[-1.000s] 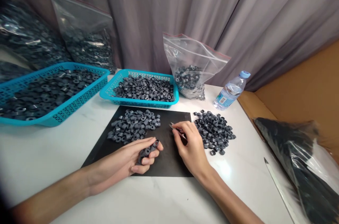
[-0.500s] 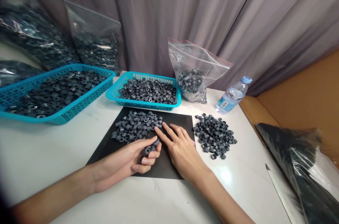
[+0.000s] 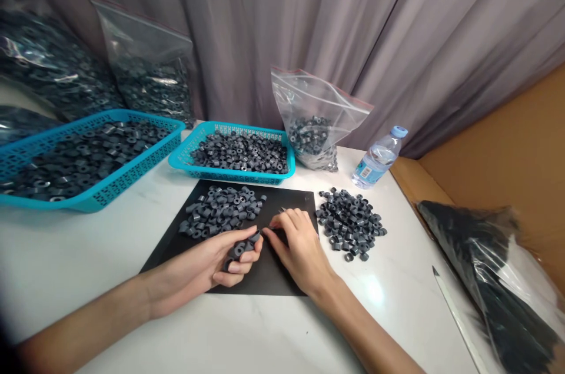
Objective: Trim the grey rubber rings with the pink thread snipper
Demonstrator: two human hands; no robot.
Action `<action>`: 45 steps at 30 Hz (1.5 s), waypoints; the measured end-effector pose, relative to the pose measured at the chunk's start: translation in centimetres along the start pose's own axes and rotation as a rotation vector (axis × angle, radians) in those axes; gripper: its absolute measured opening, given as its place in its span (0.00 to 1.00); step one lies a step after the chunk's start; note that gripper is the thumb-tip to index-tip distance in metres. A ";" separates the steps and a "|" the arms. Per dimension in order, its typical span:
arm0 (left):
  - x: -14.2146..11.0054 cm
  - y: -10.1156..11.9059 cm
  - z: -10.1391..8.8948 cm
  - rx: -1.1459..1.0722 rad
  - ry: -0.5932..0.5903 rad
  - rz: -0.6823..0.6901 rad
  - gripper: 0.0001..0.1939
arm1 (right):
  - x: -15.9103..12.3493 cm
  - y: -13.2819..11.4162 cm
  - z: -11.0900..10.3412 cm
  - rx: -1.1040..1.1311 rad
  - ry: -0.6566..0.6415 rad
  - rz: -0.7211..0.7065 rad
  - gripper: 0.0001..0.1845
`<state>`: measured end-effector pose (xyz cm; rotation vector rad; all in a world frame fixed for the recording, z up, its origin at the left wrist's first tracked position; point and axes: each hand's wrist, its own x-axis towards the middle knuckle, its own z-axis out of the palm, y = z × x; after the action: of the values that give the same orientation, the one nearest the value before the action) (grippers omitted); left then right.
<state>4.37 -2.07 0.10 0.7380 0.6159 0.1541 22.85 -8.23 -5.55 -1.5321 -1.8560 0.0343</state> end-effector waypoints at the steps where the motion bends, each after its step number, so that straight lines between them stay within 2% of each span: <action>1: 0.0 0.0 0.0 -0.006 0.005 -0.006 0.13 | 0.0 0.1 0.0 0.018 0.007 0.032 0.05; 4: 0.0 0.0 0.0 -0.014 0.017 -0.015 0.11 | 0.0 0.1 0.2 0.033 0.003 0.069 0.02; 9: 0.4 0.0 -0.3 0.018 0.027 -0.012 0.11 | 0.4 0.0 0.4 -0.154 -0.170 -0.030 0.25; 12: 0.6 -0.1 -0.4 0.025 0.025 -0.011 0.12 | 0.7 -0.1 0.4 -0.223 -0.237 -0.083 0.31; 14: 0.7 -0.2 -0.3 0.029 0.025 -0.012 0.12 | 0.7 -0.2 0.4 -0.205 -0.235 -0.094 0.28; 18: 0.5 -0.3 0.0 0.083 0.005 -0.010 0.13 | 0.5 -0.4 0.5 -0.133 -0.150 -0.068 0.13; 21: 0.4 -0.1 0.1 0.136 -0.008 0.010 0.13 | 0.4 -0.4 0.7 -0.075 -0.067 -0.024 0.10; 23: 0.4 0.1 0.0 0.147 -0.012 0.023 0.12 | 0.4 -0.2 0.8 -0.057 -0.037 0.000 0.10; 26: 0.4 0.3 -0.2 0.146 -0.007 0.024 0.11 | 0.6 0.0 0.9 -0.111 -0.073 -0.019 0.15; 29: 0.5 0.3 -0.3 0.136 0.010 0.018 0.10 | 0.7 0.1 0.9 -0.142 -0.101 -0.028 0.11; 34: 0.5 0.3 -0.1 0.062 0.045 -0.019 0.09 | 0.7 -0.2 0.7 -0.096 -0.047 0.015 0.06; 40: 0.7 0.2 -0.4 0.010 0.065 -0.035 0.10 | 0.7 -0.3 0.8 -0.048 -0.035 0.029 0.07; 45: 0.6 0.5 -0.8 0.087 0.039 -0.017 0.13 | 0.8 -0.5 1.0 -0.025 -0.049 0.010 0.08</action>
<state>4.42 -1.05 -0.33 0.8147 0.6690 0.1268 21.88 -7.23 -5.70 -1.5701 -1.8940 0.0541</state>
